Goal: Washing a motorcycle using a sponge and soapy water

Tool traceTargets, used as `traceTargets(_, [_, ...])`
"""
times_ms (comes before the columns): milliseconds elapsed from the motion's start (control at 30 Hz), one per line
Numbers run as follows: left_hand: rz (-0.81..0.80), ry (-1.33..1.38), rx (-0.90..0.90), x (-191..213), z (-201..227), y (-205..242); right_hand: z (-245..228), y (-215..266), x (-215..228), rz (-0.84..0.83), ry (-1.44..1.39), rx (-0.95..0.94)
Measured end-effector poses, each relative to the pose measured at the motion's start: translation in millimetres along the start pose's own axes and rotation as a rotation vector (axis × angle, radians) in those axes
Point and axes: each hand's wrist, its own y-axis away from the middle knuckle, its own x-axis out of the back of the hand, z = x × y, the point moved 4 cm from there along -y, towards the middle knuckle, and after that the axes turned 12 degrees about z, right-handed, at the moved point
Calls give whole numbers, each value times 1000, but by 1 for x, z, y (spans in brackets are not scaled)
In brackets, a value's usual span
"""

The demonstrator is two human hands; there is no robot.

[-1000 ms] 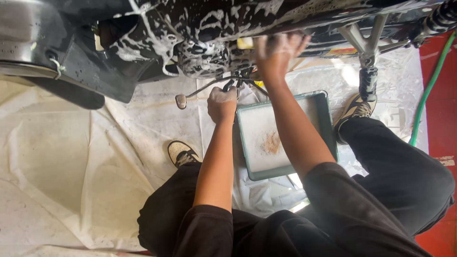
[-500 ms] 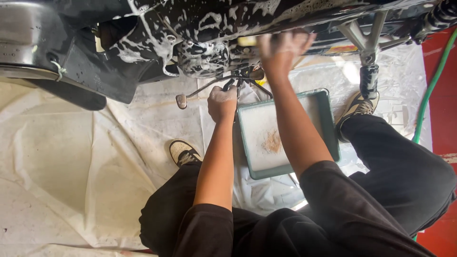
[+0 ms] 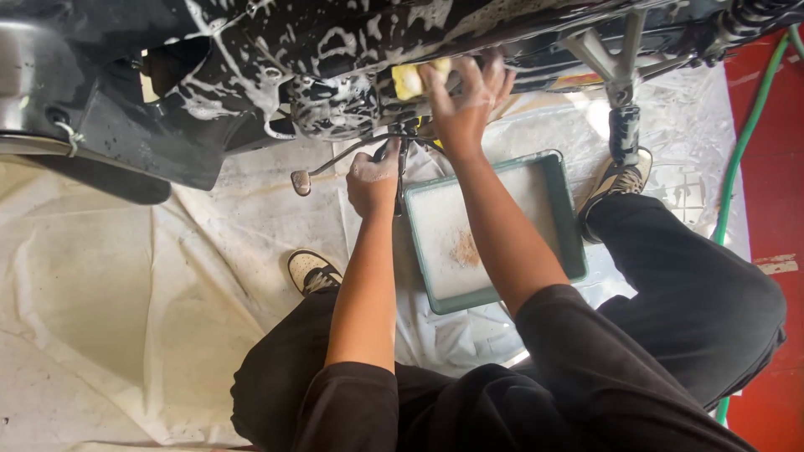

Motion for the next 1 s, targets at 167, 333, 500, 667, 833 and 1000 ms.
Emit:
traceTargets(167, [5, 2, -16, 3, 1, 1, -1, -4, 12, 221, -2, -172])
traceTargets(333, [10, -2, -13, 6, 2, 2, 23, 0, -7, 104, -23, -214])
traceTargets(500, [30, -13, -37, 6, 2, 3, 18, 11, -26, -124, 56, -180])
traceTargets(667, [4, -18, -15, 9, 3, 4, 6, 8, -37, -21, 151, -74])
traceTargets(833, [17, -1, -23, 8, 2, 3, 54, 1, -48, -29, 290, -35])
traceTargets(1000, [37, 25, -45, 2, 3, -2, 43, 2, -44, -56, 260, 99])
